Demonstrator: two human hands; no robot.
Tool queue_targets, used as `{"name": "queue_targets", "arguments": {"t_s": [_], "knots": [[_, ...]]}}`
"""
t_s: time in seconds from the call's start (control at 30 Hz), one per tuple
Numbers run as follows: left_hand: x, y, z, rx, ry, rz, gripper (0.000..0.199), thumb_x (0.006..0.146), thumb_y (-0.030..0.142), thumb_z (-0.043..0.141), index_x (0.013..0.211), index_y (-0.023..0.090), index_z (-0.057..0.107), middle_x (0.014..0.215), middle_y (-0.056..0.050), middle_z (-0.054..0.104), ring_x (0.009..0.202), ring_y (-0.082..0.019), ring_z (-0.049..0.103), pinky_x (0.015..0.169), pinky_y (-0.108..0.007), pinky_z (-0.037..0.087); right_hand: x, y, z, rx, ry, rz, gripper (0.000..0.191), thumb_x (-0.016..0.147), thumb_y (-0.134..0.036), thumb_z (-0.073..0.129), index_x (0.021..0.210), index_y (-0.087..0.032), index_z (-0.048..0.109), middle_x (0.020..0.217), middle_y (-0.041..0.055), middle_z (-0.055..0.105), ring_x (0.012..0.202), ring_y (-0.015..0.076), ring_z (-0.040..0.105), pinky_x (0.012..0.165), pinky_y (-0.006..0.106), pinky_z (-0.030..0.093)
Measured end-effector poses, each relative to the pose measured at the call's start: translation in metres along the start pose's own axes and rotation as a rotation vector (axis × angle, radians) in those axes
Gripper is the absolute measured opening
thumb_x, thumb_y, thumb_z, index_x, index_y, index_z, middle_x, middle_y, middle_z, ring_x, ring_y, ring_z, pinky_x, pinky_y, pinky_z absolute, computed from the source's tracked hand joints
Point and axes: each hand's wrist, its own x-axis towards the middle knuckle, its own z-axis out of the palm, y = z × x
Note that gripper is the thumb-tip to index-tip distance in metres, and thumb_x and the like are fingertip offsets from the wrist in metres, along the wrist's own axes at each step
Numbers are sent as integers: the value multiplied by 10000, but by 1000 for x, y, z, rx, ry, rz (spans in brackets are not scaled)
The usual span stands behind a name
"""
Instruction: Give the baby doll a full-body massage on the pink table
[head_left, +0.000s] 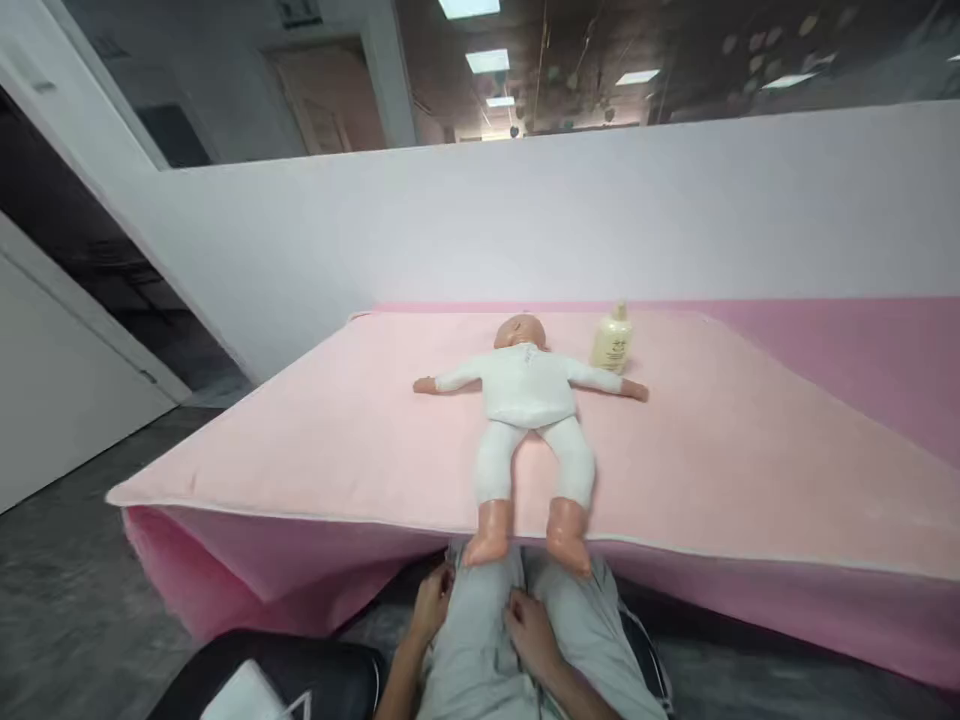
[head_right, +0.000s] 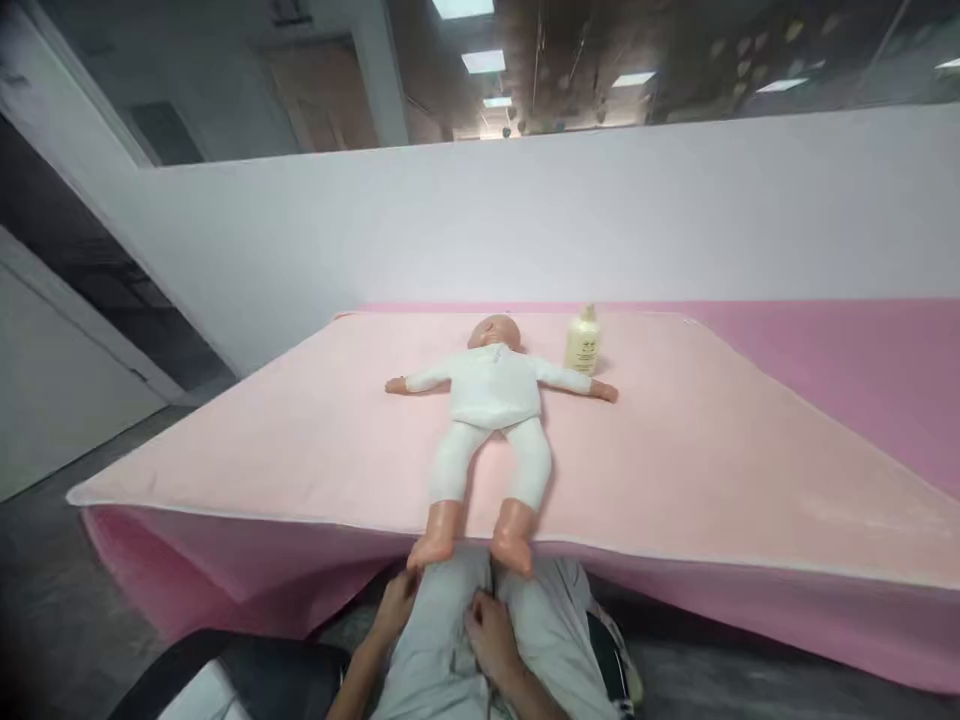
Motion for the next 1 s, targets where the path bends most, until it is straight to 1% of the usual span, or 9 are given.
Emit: {"name": "queue_targets", "arguments": {"t_s": [0.13, 0.23, 0.33, 0.5, 0.63, 0.7, 0.83, 1.0], "knots": [[0, 3, -4, -28, 36, 10, 200, 795, 275, 479, 807, 134, 621, 793, -92, 705, 754, -220, 646, 683, -274, 455, -1, -5, -3, 21, -5, -19, 133, 759, -272, 383, 669, -174, 382, 637, 9, 488, 683, 159, 511, 671, 242, 277], [0, 4, -6, -59, 68, 37, 172, 766, 259, 487, 783, 145, 615, 763, -84, 698, 731, -215, 645, 689, -275, 470, -3, -11, -5, -24, -15, -23, 97, 764, -203, 390, 672, -175, 377, 645, 7, 494, 682, 153, 515, 665, 239, 283], [0, 5, -6, -75, 98, 66, 161, 760, 259, 475, 766, 163, 605, 772, -80, 696, 738, -215, 650, 707, -280, 480, -5, -17, -8, -81, 7, -30, 104, 755, -129, 386, 663, -176, 372, 639, 3, 502, 673, 151, 533, 653, 236, 288], [-1, 9, -4, -62, 132, 76, 186, 745, 195, 429, 805, 167, 603, 843, -93, 704, 807, -216, 662, 754, -284, 488, -9, -24, -14, -125, 35, -45, 136, 739, -82, 399, 650, -177, 360, 618, -4, 510, 657, 152, 562, 636, 225, 306], [-3, 13, -4, -30, 129, 70, 205, 721, 155, 429, 822, 161, 607, 838, -85, 699, 802, -203, 660, 757, -270, 489, -11, -29, -18, -142, 36, -49, 156, 740, -66, 412, 648, -175, 350, 618, -5, 507, 659, 148, 564, 635, 221, 311], [-3, 14, -5, -27, 129, 64, 198, 734, 166, 433, 822, 162, 610, 839, -83, 702, 802, -204, 664, 756, -268, 491, -12, -31, -19, -142, 36, -41, 161, 736, -58, 416, 647, -175, 347, 617, -7, 500, 659, 145, 559, 636, 219, 312], [-4, 15, -5, -49, 150, 62, 198, 785, 254, 439, 820, 166, 613, 843, -87, 708, 802, -219, 671, 749, -283, 499, -12, -34, -20, -134, 24, -9, 157, 728, -63, 426, 648, -174, 350, 622, -8, 489, 665, 137, 542, 643, 222, 309], [-4, 16, -4, -90, 168, 65, 214, 795, 319, 453, 805, 170, 606, 827, -77, 707, 778, -224, 668, 727, -290, 507, -11, -35, -22, -94, 2, 27, 128, 726, -95, 420, 650, -176, 355, 620, -14, 475, 657, 126, 506, 653, 221, 309]]}}
